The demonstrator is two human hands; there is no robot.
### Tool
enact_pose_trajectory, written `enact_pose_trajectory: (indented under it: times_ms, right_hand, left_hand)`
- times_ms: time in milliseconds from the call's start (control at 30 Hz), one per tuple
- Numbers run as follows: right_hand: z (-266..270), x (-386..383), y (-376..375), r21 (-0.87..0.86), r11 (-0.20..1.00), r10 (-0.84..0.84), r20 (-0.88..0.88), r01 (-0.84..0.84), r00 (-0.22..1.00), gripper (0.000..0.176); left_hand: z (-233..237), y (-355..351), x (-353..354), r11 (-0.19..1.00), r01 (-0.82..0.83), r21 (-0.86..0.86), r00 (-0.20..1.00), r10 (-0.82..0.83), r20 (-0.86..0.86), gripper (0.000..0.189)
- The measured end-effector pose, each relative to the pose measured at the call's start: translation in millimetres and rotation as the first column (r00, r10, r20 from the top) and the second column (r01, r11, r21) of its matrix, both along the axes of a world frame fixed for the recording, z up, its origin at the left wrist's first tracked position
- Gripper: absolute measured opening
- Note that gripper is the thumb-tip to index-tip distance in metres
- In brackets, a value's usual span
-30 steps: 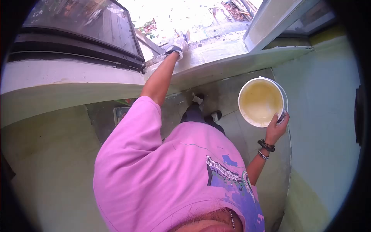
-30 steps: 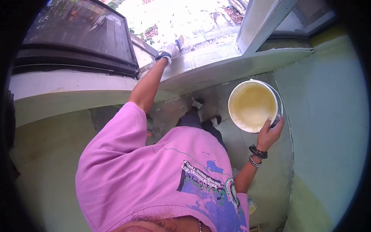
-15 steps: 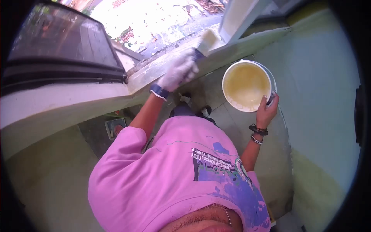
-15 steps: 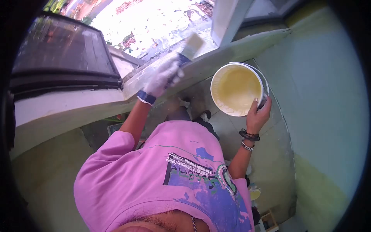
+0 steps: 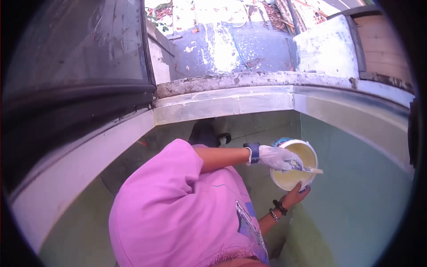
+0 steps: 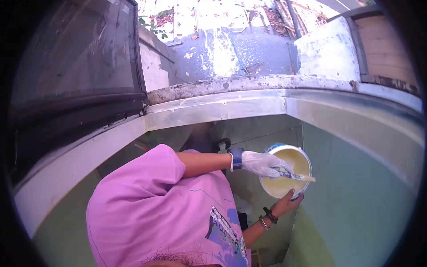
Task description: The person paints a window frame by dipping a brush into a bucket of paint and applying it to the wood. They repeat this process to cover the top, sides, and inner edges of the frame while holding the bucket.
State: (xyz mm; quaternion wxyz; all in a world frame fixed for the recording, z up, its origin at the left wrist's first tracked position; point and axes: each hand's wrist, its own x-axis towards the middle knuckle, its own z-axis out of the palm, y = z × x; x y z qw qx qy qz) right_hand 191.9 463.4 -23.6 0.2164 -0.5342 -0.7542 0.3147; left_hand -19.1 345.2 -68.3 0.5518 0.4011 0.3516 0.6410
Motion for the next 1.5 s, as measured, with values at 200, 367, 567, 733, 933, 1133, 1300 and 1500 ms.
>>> enact_pose_trajectory:
  times_ms: [200,367,567,733,933,1133,1300,1500]
  right_hand:
    - [7,-7,0,-0.099,0.989,-0.107,0.035,0.11,0.994,0.04]
    - [9,-20,-1,-0.084,0.992,-0.088,0.086,0.096,0.992,0.04]
    - [5,-23,0,-0.054,0.996,-0.062,0.108,0.068,0.992,0.039]
    - [17,-34,-7,0.048,0.996,-0.076,0.149,0.07,0.986,0.04]
    - [32,-33,0,0.278,0.96,0.02,0.028,-0.027,0.999,0.032]
    - [40,-10,6,0.22,0.975,-0.011,-0.085,0.03,0.996,0.03]
    - [42,15,4,0.323,0.946,0.039,-0.092,-0.007,0.995,0.035]
    - [51,41,-12,0.35,0.937,0.054,-0.119,-0.009,0.991,0.036]
  left_hand:
    - [-6,3,-19,0.999,0.034,-0.011,0.994,-0.033,0.108,0.047]
    - [-5,-9,-39,0.963,0.241,-0.119,0.943,-0.203,0.265,0.042]
    - [-9,-10,-38,0.95,0.256,-0.179,0.954,-0.218,0.207,0.035]
    - [5,-12,-36,0.913,0.369,-0.174,0.812,-0.226,0.538,0.029]
    - [41,-17,-30,0.887,0.426,-0.178,0.657,-0.168,0.735,0.035]
    - [63,-24,-1,0.908,0.288,-0.303,0.902,-0.151,0.404,0.033]
    - [95,-2,22,0.972,-0.163,-0.171,0.394,-0.095,-0.914,0.029]
    - [71,18,72,0.966,-0.094,-0.24,0.095,-0.231,-0.968,0.018]
